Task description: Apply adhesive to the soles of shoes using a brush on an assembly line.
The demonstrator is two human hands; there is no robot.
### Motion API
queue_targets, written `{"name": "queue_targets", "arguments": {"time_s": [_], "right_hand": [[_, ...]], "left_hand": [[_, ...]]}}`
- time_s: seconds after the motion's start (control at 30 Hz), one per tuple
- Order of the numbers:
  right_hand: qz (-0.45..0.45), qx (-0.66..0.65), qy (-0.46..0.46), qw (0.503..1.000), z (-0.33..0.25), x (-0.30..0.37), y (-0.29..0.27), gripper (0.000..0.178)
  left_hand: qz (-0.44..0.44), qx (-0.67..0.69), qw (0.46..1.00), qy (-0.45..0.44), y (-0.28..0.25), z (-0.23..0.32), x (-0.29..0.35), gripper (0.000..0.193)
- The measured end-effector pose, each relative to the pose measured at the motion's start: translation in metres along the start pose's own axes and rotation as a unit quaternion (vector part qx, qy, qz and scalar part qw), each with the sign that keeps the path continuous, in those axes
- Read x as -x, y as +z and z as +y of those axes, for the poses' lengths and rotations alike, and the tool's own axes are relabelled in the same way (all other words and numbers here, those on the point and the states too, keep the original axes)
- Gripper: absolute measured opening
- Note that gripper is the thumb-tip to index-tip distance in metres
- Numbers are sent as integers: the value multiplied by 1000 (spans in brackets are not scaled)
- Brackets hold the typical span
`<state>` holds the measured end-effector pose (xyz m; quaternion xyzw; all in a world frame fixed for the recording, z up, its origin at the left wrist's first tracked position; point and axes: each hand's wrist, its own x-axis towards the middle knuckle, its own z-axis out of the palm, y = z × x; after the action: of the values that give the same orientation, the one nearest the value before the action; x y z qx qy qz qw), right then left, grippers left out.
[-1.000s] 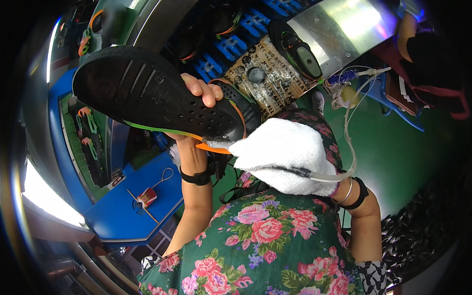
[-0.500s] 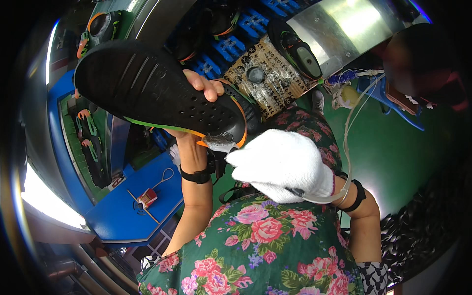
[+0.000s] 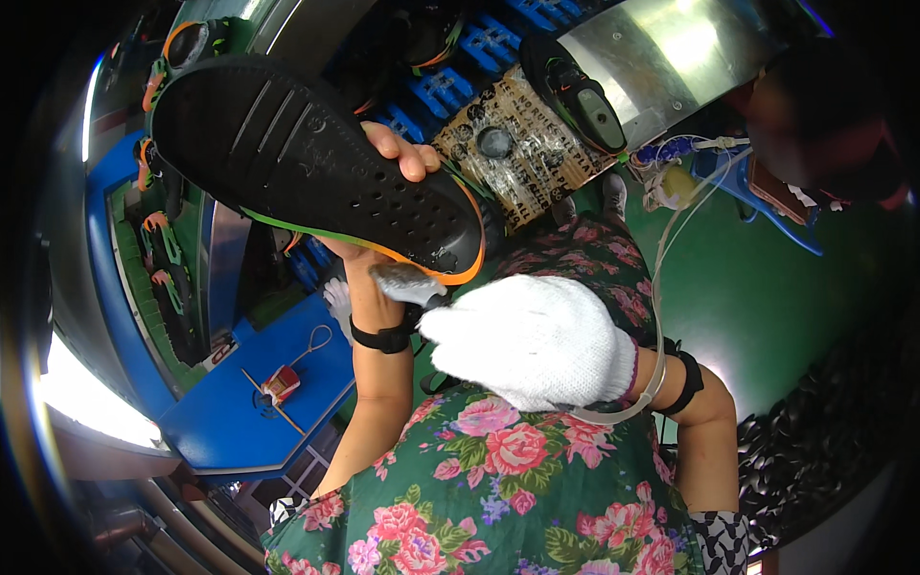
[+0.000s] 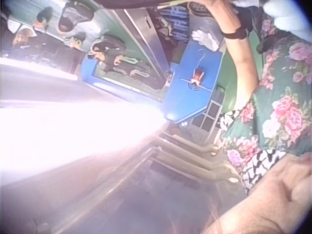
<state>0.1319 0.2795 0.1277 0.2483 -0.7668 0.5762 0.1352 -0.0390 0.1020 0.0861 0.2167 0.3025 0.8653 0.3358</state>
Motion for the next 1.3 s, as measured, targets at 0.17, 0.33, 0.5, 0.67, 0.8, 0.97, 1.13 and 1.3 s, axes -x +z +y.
{"name": "queue_targets", "arguments": {"time_s": [0.17, 0.33, 0.5, 0.67, 0.8, 0.97, 1.13, 1.3], "right_hand": [[17, 7, -21, 1000, 8, 2, 1, 31], [-20, -4, 11, 1000, -2, -3, -2, 30], [67, -17, 11, 998, 4, -2, -6, 28], [67, -13, 21, 997, 7, 4, -1, 34], [-2, 5, 0, 1000, 4, 1, -4, 38], [10, -7, -18, 1000, 6, -3, -6, 34], [89, 56, 64, 992, 2, -5, -11, 26], [86, -160, 99, 978, 8, -10, -15, 24]], "left_hand": [[-30, 4, 999, 20, -14, -1, 4, 95], [-30, 46, 998, 43, 3, -5, -9, 91], [3, 50, 996, 69, 6, -3, -3, 82], [-15, -32, 997, 64, -5, 2, -4, 77], [-15, -23, 997, 75, -4, -2, -9, 75], [-13, -38, 992, 120, 1, -4, -6, 73], [-68, -15, 993, 90, 0, -3, -15, 70], [-60, -36, 994, 81, -5, -5, -13, 67]]}}
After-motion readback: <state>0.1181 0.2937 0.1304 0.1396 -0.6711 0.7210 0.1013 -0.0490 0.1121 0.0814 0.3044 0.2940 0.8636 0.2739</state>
